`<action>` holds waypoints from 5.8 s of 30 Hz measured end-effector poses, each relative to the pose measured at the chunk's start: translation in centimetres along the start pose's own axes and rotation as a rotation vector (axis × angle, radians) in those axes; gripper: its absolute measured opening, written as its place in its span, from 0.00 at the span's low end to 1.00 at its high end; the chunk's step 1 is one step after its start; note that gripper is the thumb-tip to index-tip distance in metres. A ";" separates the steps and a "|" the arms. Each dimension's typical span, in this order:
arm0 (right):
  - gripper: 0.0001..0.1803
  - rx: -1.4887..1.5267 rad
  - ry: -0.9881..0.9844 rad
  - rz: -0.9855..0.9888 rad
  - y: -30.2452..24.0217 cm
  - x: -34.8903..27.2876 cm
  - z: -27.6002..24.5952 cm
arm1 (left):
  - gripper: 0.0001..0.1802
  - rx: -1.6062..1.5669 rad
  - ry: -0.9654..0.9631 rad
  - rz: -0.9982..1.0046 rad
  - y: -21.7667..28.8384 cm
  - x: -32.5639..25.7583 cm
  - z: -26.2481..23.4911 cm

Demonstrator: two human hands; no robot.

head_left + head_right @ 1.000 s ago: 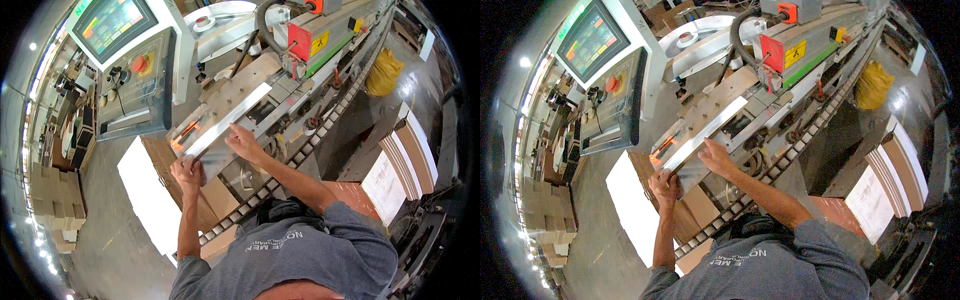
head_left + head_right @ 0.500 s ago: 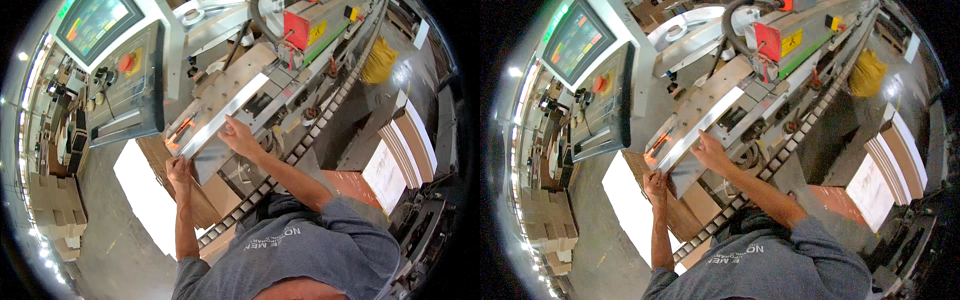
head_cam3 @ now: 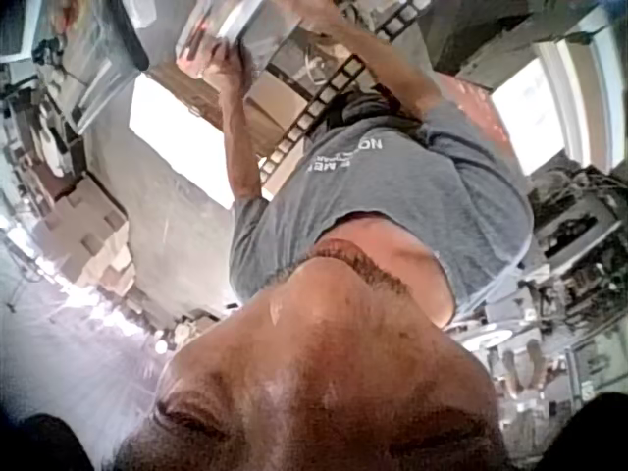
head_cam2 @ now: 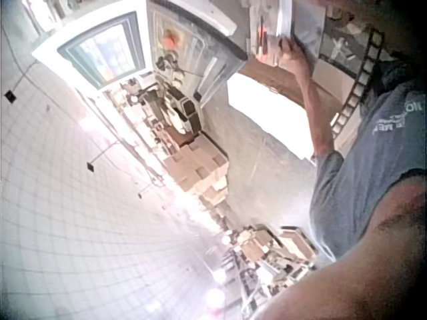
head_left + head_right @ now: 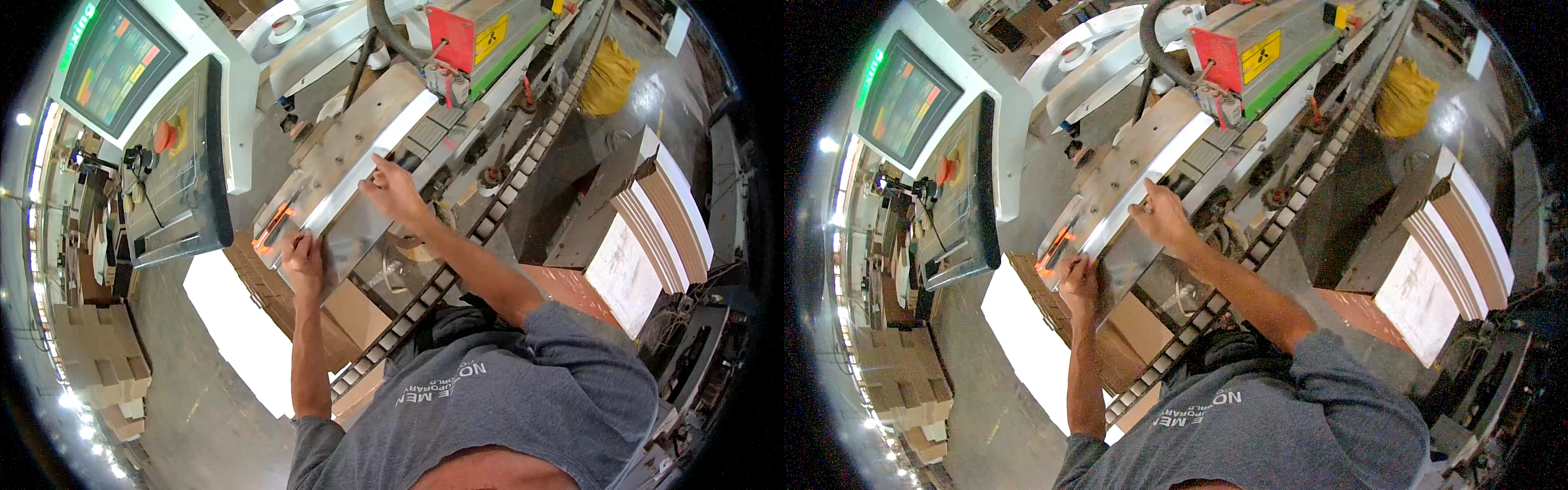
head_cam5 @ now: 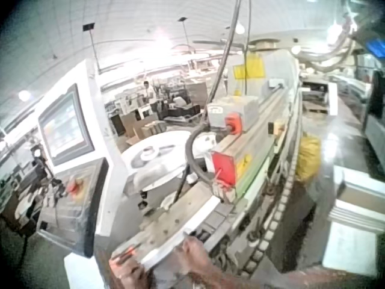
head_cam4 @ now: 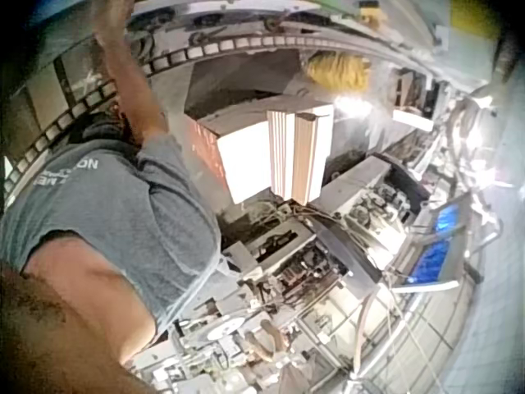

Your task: The person takes individual white wooden boards from a stack and feeds them one at a time into an edge-banding machine, repeating the process for multiple boards.

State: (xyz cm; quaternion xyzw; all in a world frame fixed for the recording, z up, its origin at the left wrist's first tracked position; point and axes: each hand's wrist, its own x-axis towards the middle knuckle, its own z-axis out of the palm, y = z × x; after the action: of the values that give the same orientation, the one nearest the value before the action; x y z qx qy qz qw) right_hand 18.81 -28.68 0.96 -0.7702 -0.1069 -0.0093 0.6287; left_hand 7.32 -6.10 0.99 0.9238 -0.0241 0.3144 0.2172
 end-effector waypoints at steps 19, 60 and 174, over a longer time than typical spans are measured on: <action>0.26 0.043 -0.098 0.119 0.2 -1.9 -13.9 | 0.05 -0.132 -0.146 0.056 6.8 8.4 15.0; 0.25 -0.090 1.411 0.611 19.5 -51.1 -59.9 | 0.16 -0.998 -1.548 -0.191 54.8 -3.7 38.9; 0.25 -0.106 0.116 -0.298 5.2 -3.7 -13.2 | 0.06 -0.133 -0.099 0.035 7.1 7.1 11.2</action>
State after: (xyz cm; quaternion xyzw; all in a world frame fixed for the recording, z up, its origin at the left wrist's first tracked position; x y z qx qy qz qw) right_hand 17.71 -43.02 -1.86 -0.7760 -0.1830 -0.1525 0.5840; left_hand 18.08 -16.54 0.00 0.9211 -0.0717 0.2700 0.2711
